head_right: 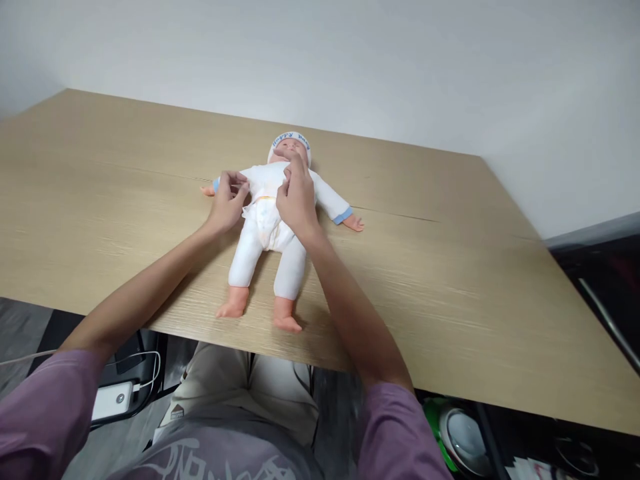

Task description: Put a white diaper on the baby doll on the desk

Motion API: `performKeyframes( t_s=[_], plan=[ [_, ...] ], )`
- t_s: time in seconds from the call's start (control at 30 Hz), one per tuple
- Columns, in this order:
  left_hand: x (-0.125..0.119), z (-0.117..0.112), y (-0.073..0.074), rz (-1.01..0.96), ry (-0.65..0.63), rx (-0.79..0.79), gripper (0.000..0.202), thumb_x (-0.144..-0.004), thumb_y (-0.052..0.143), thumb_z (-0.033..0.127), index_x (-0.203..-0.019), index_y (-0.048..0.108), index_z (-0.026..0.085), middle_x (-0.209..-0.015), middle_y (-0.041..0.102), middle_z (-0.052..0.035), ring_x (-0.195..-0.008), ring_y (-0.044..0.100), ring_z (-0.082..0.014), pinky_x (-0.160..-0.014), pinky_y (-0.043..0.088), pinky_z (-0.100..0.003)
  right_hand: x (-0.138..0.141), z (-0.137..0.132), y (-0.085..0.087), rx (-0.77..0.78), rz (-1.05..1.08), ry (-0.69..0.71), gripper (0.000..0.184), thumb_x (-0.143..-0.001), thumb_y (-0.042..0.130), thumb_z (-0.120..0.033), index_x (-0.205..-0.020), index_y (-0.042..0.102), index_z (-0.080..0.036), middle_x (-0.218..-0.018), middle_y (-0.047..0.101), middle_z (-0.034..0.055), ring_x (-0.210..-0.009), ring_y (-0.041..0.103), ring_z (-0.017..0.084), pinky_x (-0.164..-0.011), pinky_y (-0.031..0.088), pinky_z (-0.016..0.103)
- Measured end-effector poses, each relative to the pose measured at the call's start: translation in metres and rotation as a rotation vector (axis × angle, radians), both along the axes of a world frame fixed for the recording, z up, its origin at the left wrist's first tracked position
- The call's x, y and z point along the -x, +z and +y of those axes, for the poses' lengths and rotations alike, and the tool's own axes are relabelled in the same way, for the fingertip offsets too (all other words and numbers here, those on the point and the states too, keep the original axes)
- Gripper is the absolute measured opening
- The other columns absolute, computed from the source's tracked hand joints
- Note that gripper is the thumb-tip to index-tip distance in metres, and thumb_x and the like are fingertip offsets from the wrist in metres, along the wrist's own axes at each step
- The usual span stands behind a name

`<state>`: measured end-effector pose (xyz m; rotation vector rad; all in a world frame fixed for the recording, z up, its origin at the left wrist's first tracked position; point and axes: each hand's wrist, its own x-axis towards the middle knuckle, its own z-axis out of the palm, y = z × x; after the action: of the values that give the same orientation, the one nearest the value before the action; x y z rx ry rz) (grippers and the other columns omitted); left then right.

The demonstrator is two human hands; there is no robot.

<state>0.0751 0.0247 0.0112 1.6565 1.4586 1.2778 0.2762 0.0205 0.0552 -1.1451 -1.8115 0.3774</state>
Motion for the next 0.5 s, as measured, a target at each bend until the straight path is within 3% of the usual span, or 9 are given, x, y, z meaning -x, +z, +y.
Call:
performKeyframes(
  t_s=[0.1,0.17,0.23,0.3,0.37,0.5],
  plan=[
    [-0.003,-0.034,0.031,-0.016,0.035,-0.121,0.049,-0.113,0.053,0.069,-0.133,0.062,0.026,-0.145,0.069,-0.0128,-0.111,0.065,-0.0236,-0.1,0.052,-0.043,-0.002,-0.039,0.014,-0.084,0.006,-0.022,0.023,-0.112,0.053,-0.018,-0.13,0.064,-0.026,-0.122,0.068,0.0141,-0.106,0.06,0.031,-0.109,0.056,0.053],
    [-0.005,-0.066,0.048,-0.026,-0.024,-0.164,0.048,-0.115,0.05,0.07,-0.124,0.067,0.026,-0.133,0.075,-0.0102,-0.11,0.065,-0.0248,-0.098,0.05,-0.044,-0.007,-0.072,0.019,-0.089,-0.034,0.033,0.006,-0.112,0.059,-0.025,-0.112,0.063,-0.03,-0.115,0.069,0.013,-0.101,0.061,0.032,-0.102,0.058,0.053],
    [-0.007,-0.098,0.055,0.025,-0.141,-0.127,0.048,-0.118,0.046,0.067,-0.11,0.069,0.026,-0.113,0.078,-0.0078,-0.101,0.066,-0.0258,-0.092,0.049,-0.045,-0.015,-0.105,0.016,-0.053,-0.091,0.135,0.007,-0.109,0.065,-0.031,-0.104,0.06,-0.03,-0.107,0.068,0.0095,-0.091,0.064,0.029,-0.092,0.06,0.051],
    [-0.006,-0.123,0.05,0.162,-0.307,-0.086,0.046,-0.118,0.049,0.063,-0.1,0.069,0.026,-0.095,0.076,-0.0059,-0.09,0.066,-0.0264,-0.089,0.049,-0.045,-0.025,-0.132,0.004,0.047,-0.156,0.233,0.007,-0.108,0.068,-0.034,-0.105,0.061,-0.03,-0.102,0.07,0.006,-0.085,0.067,0.027,-0.083,0.059,0.046],
    [-0.003,-0.138,0.036,0.317,-0.434,-0.08,0.043,-0.118,0.052,0.058,-0.096,0.068,0.025,-0.088,0.074,-0.0051,-0.089,0.064,-0.0276,-0.093,0.049,-0.046,-0.036,-0.15,-0.01,0.12,-0.217,0.235,0.005,-0.108,0.068,-0.034,-0.108,0.065,-0.03,-0.101,0.075,0.0047,-0.084,0.071,0.026,-0.08,0.058,0.043],
    [0.006,-0.139,0.009,0.377,-0.424,-0.124,0.031,-0.116,0.057,0.051,-0.102,0.066,0.024,-0.103,0.079,-0.0074,-0.102,0.064,-0.0296,-0.102,0.05,-0.047,-0.047,-0.161,-0.032,0.126,-0.297,0.05,0.01,-0.11,0.064,-0.033,-0.108,0.071,-0.027,-0.099,0.082,0.0062,-0.092,0.076,0.028,-0.086,0.055,0.041]
  ],
)
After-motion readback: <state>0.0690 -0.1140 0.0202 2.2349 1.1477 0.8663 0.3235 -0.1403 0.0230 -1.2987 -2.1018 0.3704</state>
